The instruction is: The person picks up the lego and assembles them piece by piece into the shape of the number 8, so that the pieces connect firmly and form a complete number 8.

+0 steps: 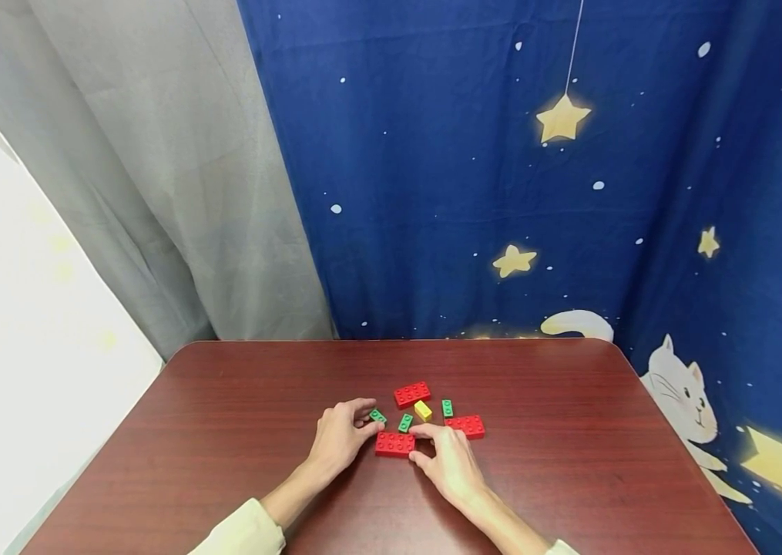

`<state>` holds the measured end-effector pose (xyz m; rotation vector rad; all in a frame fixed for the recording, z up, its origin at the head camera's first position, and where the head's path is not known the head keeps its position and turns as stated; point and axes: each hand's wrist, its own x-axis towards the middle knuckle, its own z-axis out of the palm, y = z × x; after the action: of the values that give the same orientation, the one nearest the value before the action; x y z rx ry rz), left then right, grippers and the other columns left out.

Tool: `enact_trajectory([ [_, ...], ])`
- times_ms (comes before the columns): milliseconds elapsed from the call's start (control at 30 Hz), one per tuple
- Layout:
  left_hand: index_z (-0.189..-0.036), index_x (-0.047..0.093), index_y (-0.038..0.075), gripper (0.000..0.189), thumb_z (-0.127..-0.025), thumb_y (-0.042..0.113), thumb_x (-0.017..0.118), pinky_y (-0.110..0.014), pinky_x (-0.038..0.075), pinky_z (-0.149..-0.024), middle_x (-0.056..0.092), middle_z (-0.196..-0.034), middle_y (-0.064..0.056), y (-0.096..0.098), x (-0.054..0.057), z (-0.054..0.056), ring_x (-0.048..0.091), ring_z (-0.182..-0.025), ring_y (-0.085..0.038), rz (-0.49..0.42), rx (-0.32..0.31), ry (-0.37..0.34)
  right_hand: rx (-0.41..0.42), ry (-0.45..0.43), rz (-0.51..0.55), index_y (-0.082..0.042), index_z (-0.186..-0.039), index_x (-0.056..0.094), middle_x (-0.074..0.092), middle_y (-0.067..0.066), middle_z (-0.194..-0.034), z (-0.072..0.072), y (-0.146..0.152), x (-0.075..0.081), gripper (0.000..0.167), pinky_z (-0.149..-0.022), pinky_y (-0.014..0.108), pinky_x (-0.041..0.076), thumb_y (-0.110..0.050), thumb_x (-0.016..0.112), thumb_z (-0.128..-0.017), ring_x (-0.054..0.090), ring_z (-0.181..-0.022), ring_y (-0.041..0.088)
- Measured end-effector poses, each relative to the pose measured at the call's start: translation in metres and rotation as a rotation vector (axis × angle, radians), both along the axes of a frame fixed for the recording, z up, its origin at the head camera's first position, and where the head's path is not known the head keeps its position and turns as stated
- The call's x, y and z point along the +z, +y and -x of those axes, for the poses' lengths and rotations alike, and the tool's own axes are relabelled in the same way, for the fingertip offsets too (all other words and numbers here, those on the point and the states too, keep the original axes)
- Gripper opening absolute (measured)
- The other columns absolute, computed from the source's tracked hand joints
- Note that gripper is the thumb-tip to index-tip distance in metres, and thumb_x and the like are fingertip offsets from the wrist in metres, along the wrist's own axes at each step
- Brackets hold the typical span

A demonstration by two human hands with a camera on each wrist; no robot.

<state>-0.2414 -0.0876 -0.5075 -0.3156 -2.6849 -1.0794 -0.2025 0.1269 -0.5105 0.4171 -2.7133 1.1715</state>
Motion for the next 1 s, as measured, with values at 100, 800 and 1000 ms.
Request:
enact_trajectory([
  [100,-0.121,0.078,0.003,0.04,-0.085,0.018,0.091,-0.048,0.063,-0.083,0.081,-0.103,-0.009,0.0,0.0,0.0,0.078,-0.092,-0.019,-0.001,0.001,0.0,0.005,0.0,0.01,-0.011,-0.114,0.08,0.08,-0.001,-0.108,0.0,0.0,0.0,0.032,-0.089,0.045,0.062,-0.008,0.09,-0.084,0.075,-0.103,0.019],
  [800,-0.118,0.078,0.006,0.039,-0.084,0.017,0.093,-0.043,0.064,-0.082,0.08,-0.1,-0.006,0.0,-0.003,0.001,0.077,-0.089,-0.016,0.005,0.01,-0.001,0.087,-0.067,0.226,-0.004,-0.119,0.076,0.078,0.011,-0.113,0.006,0.003,-0.008,0.039,-0.087,0.035,0.063,0.001,0.089,-0.083,0.077,-0.1,0.027],
  [1000,-0.117,0.078,0.008,0.037,-0.084,0.017,0.092,-0.043,0.063,-0.082,0.08,-0.097,-0.004,0.0,-0.004,0.001,0.076,-0.088,-0.015,0.008,0.012,0.01,0.096,-0.102,0.311,-0.002,-0.119,0.075,0.077,0.013,-0.114,0.009,0.005,-0.01,0.04,-0.09,0.031,0.062,0.003,0.089,-0.082,0.076,-0.105,0.03],
])
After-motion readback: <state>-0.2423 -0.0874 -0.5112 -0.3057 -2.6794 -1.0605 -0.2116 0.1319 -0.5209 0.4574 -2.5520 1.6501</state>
